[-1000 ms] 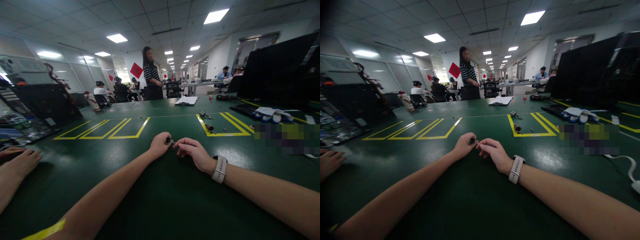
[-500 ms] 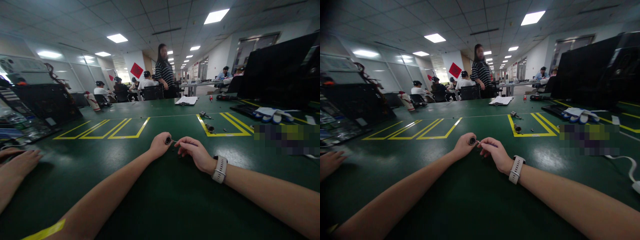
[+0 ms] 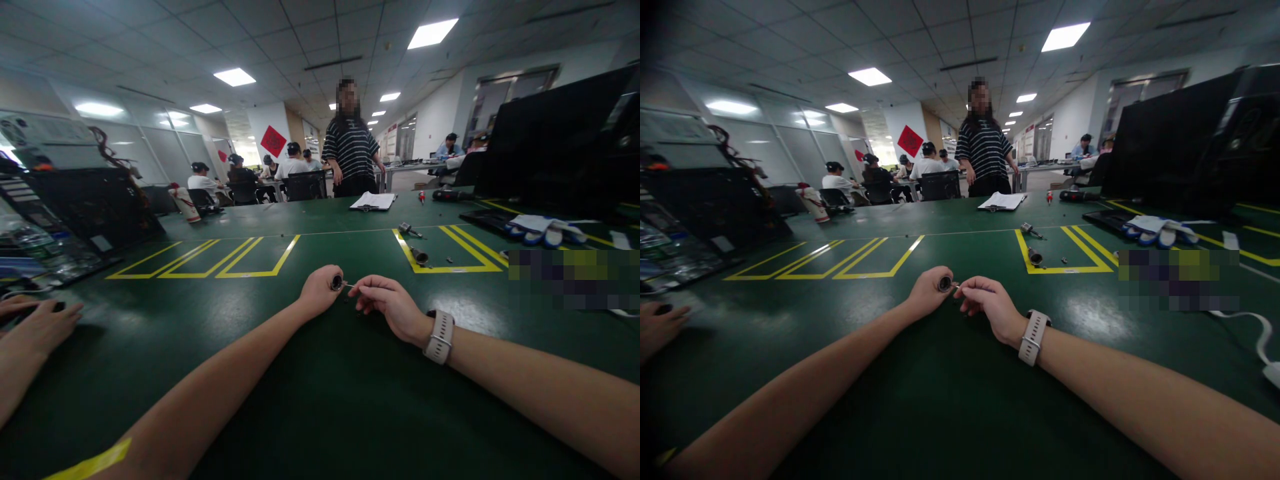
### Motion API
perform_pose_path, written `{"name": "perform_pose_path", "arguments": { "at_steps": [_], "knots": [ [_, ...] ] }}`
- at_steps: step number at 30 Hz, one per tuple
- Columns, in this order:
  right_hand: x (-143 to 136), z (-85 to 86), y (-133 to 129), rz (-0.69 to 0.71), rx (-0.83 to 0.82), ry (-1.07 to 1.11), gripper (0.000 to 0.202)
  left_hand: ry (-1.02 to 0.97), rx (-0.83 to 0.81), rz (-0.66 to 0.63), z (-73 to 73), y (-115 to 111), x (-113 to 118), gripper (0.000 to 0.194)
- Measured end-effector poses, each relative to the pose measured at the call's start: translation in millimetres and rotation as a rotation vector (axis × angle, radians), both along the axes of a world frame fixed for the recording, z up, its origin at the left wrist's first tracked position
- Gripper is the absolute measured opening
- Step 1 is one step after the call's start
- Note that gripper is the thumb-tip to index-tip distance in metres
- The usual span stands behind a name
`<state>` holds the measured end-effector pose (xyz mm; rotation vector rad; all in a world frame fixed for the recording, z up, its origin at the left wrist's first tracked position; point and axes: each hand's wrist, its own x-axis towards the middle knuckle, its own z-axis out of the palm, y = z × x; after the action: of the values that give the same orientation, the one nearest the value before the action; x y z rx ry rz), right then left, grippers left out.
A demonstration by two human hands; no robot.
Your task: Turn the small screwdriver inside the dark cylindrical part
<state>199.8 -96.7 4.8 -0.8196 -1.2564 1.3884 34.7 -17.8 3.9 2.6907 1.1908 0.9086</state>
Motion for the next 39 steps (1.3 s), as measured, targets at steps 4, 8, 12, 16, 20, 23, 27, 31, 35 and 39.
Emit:
{"name": "perform_pose_path", "arguments": {
  "at_steps": [4,8,12,16,20,23,27,31,35,39],
  "knots": [
    [0.3,-1.9,0.0,0.017,0.012,-0.003,0.012,0.001,-0.004,0.001,-0.7,0.3,-0.4,0.01],
    [0.3,-0.9,-0.9,0.057,0.018,-0.017,0.012,0.005,0.004,-0.002,-2.1,1.8,-0.6,0.012],
    [-0.8,0.4,-1.8,0.029,0.025,-0.006,0.012,-0.004,0.007,-0.003,-3.0,3.5,-0.1,0.011],
    [-2.0,-1.4,-1.2,-0.039,0.042,0.003,0.012,-0.013,-0.01,0.001,-2.6,3.4,0.2,0.009],
    [-0.9,-4.3,0.5,-0.028,0.025,-0.004,0.011,-0.006,-0.009,-0.013,-2.1,2.8,0.1,0.01],
    [1.2,-5.9,2.7,-0.009,0.009,0.007,0.011,-0.019,0.0,-0.04,-2.7,3.0,0.1,0.01],
    [3.5,-6.6,5.3,0.013,-0.033,0.082,0.01,-0.079,-0.008,-0.093,-3.2,2.9,0.1,0.012],
    [4.1,-4.4,4.9,0.034,-0.056,0.124,0.009,-0.144,-0.033,-0.124,-3.6,3.5,-0.9,0.014],
    [3.4,-1.7,3.5,0.04,-0.067,0.134,0.009,-0.18,-0.067,-0.161,-5.4,5.2,-2.2,0.015],
    [2.3,-1.2,2.6,0.028,-0.064,0.135,0.009,-0.164,-0.063,-0.137,-6.2,6.0,-2.1,0.015]
  ]
}}
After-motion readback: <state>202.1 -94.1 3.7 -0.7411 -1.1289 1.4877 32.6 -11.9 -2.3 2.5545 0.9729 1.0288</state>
